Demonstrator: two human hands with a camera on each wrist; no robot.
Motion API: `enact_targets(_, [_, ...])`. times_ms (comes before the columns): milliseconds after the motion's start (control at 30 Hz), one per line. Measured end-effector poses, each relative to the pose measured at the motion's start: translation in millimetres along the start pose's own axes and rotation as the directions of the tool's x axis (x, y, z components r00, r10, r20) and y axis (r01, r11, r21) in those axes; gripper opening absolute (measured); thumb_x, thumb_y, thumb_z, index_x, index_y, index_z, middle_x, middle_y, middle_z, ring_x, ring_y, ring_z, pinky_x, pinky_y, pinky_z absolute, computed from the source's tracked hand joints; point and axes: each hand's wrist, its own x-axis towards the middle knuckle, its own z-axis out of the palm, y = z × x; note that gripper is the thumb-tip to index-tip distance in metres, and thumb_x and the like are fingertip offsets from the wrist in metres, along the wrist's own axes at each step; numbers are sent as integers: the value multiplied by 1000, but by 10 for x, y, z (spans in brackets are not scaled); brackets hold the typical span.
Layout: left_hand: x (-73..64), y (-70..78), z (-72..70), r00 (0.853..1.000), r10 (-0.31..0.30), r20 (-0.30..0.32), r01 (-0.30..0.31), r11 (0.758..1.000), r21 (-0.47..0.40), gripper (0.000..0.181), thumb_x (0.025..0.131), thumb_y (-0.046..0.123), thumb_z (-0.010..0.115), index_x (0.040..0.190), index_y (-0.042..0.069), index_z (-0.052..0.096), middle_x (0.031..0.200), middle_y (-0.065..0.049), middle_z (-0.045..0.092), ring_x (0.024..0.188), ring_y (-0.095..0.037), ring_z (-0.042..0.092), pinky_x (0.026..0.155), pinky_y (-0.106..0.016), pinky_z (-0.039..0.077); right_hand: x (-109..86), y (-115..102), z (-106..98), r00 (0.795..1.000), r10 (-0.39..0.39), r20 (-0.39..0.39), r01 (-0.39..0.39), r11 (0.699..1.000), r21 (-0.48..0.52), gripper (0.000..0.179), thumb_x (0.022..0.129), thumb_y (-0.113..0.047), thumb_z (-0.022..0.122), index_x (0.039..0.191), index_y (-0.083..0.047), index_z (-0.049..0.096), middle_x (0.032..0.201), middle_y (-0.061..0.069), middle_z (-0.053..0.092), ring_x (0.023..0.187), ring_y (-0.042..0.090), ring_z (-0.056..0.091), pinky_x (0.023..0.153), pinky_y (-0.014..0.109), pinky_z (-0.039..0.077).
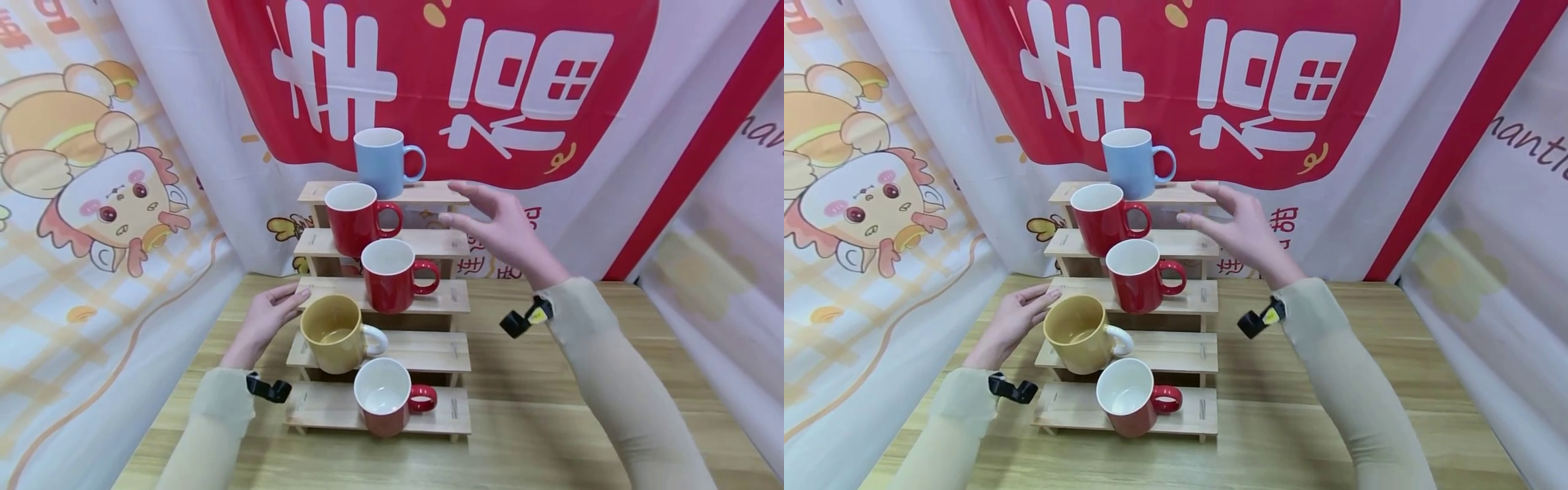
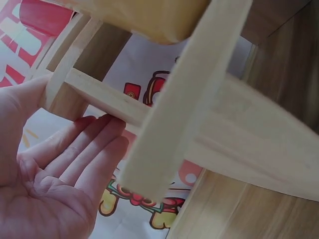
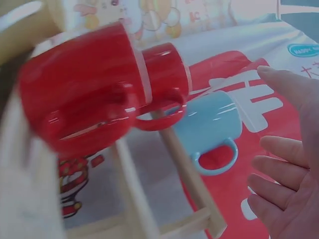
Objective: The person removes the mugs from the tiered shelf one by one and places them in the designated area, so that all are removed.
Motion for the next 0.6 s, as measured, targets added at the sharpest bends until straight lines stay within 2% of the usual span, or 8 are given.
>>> enact_targets(133, [2, -14, 23, 1000, 16, -4, -16, 1000, -6, 68, 99, 34, 70, 148, -5, 45, 145, -23, 52, 115, -20, 64, 104, -33, 49, 237, -106, -41, 999, 34, 11, -35, 999, 31, 73, 86, -58, 75, 150, -31, 51, 149, -12, 51, 137, 16, 46, 108, 46, 46])
enact_targets(267, [1, -38, 39, 999, 30, -11, -30, 1000, -7, 66, 99, 33, 70, 147, -5, 46, 142, -24, 55, 111, -15, 65, 104, -35, 50, 432, -155, -45, 996, 85, 25, -86, 995, 53, 79, 83, -63, 76, 151, -31, 51, 149, -11, 51, 133, 16, 50, 103, 40, 51])
enact_targets(400, [-3, -45, 44, 999, 27, -21, -27, 1000, 5, 67, 99, 34, 71, 147, -5, 46, 141, -24, 56, 107, -11, 66, 104, -37, 49, 624, -150, -18, 988, 150, 42, -153, 985, 85, 82, 82, -65, 76, 151, -30, 51, 151, -6, 50, 132, 16, 49, 105, 39, 50])
enact_targets(600, [1, -29, 38, 999, 35, -32, -34, 999, 15, 66, 99, 35, 71, 146, -5, 48, 139, -22, 57, 112, -16, 65, 102, -34, 52, 882, -128, 65, 978, 204, 30, -206, 971, 122, 79, 83, -62, 76, 151, -30, 50, 150, -8, 49, 132, 18, 48, 105, 41, 50])
